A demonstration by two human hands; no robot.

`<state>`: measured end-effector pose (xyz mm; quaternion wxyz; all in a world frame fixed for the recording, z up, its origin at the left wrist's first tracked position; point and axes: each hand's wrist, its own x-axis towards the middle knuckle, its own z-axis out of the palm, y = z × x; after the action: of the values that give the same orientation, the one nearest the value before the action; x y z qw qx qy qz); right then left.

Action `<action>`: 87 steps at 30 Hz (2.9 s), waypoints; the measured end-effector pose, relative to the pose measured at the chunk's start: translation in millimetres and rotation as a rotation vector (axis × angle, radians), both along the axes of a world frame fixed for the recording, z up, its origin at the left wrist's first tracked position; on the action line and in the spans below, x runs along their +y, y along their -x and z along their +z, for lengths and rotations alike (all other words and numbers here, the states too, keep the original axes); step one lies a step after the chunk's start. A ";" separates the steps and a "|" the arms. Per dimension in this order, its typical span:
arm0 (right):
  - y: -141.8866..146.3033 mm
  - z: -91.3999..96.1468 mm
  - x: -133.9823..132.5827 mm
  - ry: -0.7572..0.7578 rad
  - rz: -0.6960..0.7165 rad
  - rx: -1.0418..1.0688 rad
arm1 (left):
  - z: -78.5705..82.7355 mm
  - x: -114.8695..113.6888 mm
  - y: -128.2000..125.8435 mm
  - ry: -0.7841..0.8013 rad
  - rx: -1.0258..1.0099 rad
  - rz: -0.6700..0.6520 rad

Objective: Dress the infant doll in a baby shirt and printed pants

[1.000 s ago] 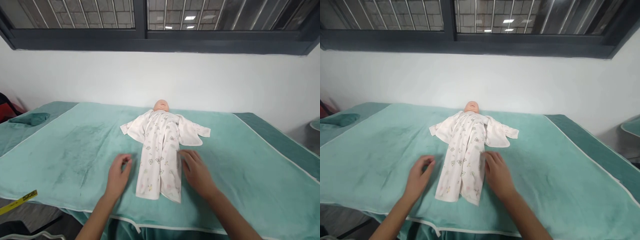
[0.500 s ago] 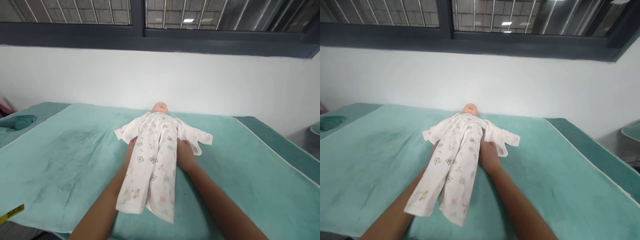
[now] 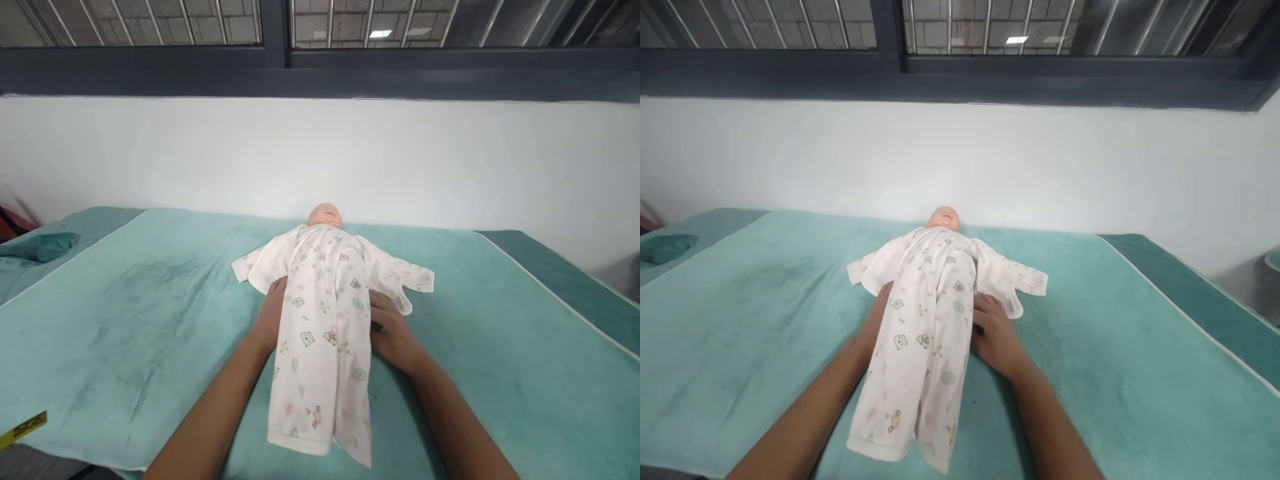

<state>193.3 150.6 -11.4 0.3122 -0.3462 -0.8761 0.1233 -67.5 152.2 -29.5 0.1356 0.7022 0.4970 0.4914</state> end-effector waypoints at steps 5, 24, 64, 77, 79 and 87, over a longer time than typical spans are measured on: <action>0.6 -6.2 -1.7 -0.004 -0.029 -0.014 | -0.1 -0.9 6.0 -0.072 0.217 -0.071; -27.7 -26.8 -62.2 0.085 -0.156 0.038 | 0.5 -63.7 30.5 0.089 0.134 -0.138; 140.0 98.3 130.9 0.211 -0.316 -0.497 | -2.2 -19.3 58.5 0.245 -0.107 0.634; 159.7 80.8 147.8 0.259 -0.422 -0.535 | 2.3 -32.3 47.2 0.082 -0.081 0.561; 157.3 77.0 140.4 0.221 -0.426 -0.491 | 9.8 -32.3 40.1 0.031 -0.081 0.528; 133.3 68.5 121.7 -0.037 -0.193 -0.241 | 61.9 -29.9 -13.3 -0.242 0.025 0.176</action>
<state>60.0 272.2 57.1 0.2218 -0.4354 -0.8718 0.0339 -54.2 122.3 32.4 0.0002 0.6733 0.4955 0.5488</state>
